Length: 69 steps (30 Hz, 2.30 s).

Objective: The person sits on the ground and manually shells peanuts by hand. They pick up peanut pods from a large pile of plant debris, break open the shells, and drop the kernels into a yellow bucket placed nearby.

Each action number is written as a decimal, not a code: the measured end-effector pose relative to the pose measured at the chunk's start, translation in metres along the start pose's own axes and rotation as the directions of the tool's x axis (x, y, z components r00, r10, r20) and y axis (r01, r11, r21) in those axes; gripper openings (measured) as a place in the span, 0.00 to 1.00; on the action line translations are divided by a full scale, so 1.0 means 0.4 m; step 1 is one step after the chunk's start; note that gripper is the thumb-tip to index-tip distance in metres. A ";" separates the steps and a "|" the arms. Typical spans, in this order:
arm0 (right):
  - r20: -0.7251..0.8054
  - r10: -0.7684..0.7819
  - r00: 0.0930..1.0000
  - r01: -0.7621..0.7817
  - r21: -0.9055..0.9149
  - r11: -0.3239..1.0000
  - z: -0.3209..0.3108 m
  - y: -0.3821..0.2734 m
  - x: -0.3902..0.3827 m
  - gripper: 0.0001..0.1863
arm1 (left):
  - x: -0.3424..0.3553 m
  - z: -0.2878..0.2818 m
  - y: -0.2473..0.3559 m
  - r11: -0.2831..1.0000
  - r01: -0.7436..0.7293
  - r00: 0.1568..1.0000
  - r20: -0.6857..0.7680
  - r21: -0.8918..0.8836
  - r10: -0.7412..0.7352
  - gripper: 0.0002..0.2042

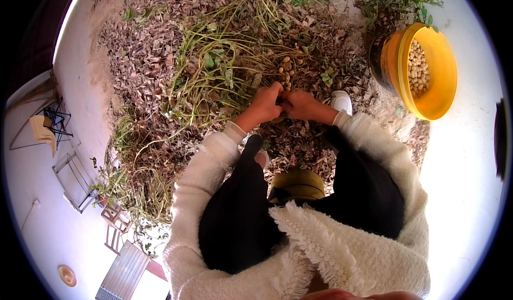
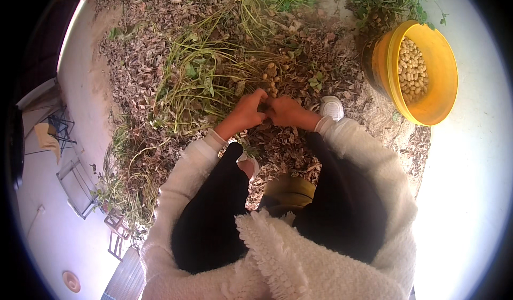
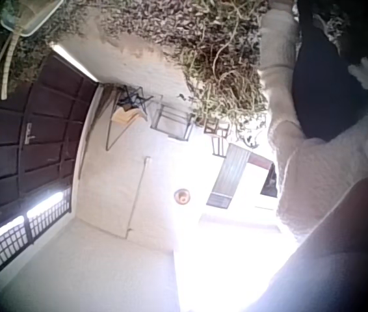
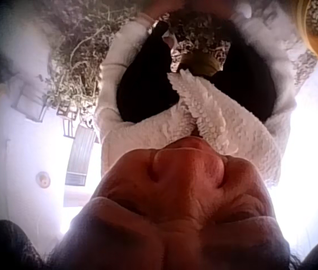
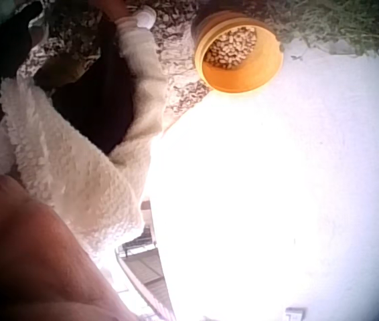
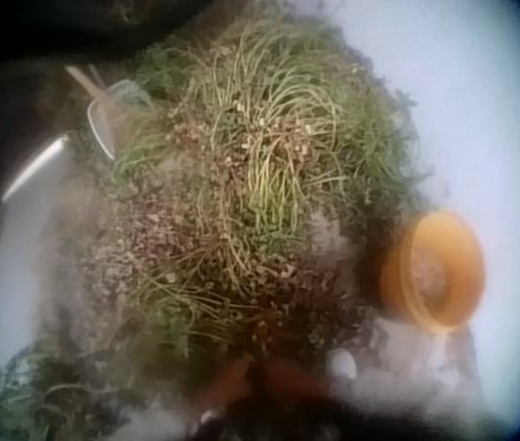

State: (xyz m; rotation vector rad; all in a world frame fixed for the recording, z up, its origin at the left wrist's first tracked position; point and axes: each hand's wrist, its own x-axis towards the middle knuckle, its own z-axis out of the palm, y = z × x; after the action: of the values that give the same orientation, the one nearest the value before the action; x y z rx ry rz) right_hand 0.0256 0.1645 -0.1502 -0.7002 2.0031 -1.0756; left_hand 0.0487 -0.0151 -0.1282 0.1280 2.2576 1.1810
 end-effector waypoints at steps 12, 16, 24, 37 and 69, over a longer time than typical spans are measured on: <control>-0.199 0.097 0.975 -0.013 0.387 0.922 -0.113 -0.037 -0.008 0.09 | 0.050 -0.033 0.048 0.989 -0.031 0.998 0.049 0.143 0.024 0.08; 0.023 0.268 0.963 -0.190 0.765 0.616 -0.174 -0.070 -0.028 0.07 | 0.033 -0.039 0.113 0.976 -0.149 0.980 -0.109 0.161 0.167 0.06; -0.424 -0.001 0.905 0.095 0.200 0.975 -0.168 -0.095 -0.045 0.09 | 0.025 -0.049 0.168 0.992 -0.091 0.986 -0.133 0.085 0.102 0.08; -0.262 -0.166 0.951 0.231 0.239 0.943 -0.211 -0.113 -0.046 0.09 | -0.015 -0.045 0.214 0.991 -0.089 0.971 -0.213 0.105 0.109 0.09; 0.224 -0.019 0.974 -0.158 0.744 0.650 -0.257 -0.094 -0.094 0.17 | -0.061 -0.173 0.236 0.926 -0.205 0.979 -0.088 -0.316 0.186 0.12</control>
State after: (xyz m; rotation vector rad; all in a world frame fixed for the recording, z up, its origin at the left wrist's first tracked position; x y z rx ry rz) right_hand -0.0320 0.2200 -0.0664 -0.2504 1.1868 -1.5651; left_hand 0.0150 -0.0164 -0.0136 0.1963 2.1003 1.6651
